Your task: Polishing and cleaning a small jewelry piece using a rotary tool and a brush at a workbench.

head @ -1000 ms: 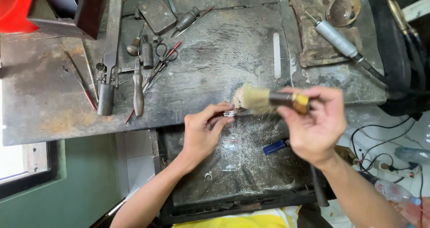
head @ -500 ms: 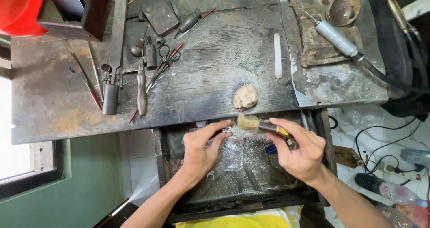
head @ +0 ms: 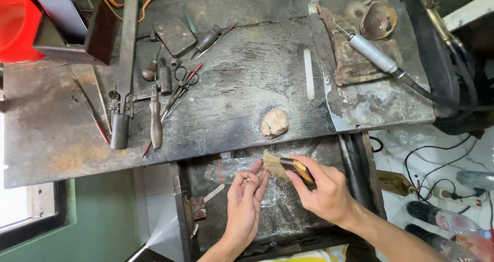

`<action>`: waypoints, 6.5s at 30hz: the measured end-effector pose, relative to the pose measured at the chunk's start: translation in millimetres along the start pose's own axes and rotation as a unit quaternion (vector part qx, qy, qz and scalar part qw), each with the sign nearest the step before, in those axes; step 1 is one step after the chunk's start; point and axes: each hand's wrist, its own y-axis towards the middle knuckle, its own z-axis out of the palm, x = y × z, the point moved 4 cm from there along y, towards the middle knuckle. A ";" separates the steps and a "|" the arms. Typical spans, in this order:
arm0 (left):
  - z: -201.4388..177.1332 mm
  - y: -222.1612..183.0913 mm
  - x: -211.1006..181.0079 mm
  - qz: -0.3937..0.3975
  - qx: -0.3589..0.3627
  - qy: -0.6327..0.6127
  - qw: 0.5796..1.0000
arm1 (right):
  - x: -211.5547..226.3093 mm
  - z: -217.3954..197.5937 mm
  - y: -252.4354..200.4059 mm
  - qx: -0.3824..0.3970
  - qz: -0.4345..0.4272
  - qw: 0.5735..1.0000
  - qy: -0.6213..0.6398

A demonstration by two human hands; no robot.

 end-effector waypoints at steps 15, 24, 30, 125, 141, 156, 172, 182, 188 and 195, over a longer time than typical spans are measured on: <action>-2.6 11.7 -25.3 -0.008 0.051 0.219 0.974 | 7.3 -16.7 -9.4 -0.032 -0.015 0.999 -0.011; 8.7 19.8 -33.1 0.050 0.136 0.263 0.954 | 9.8 -12.9 -12.0 -0.020 -0.041 0.998 0.044; 7.5 16.6 -19.7 -0.064 -0.017 0.045 0.997 | 8.6 -14.3 -26.4 -0.072 -0.042 0.997 0.005; -6.8 44.8 -64.5 0.361 0.249 0.566 0.698 | -17.9 -66.9 107.5 0.120 0.037 0.979 -0.158; 2.2 39.2 -67.0 0.351 0.294 0.589 0.665 | -72.8 -34.7 190.9 0.180 0.126 0.961 -0.169; -4.6 42.3 -57.1 0.327 0.301 0.610 0.656 | -43.2 -22.0 195.8 0.332 0.250 0.893 -0.170; -2.2 42.1 -53.6 0.329 0.330 0.603 0.648 | -55.6 9.9 247.0 0.404 0.216 0.882 -0.109; -4.5 42.5 -51.1 0.321 0.339 0.611 0.640 | -43.0 39.7 234.2 0.347 0.065 0.936 -0.013; 1.8 37.1 -53.4 0.293 0.348 0.609 0.650 | -58.3 60.8 228.2 0.257 -0.039 0.965 -0.037; -2.6 36.4 -54.0 0.263 0.329 0.629 0.654 | -13.6 45.4 192.1 0.430 -0.032 0.902 -0.012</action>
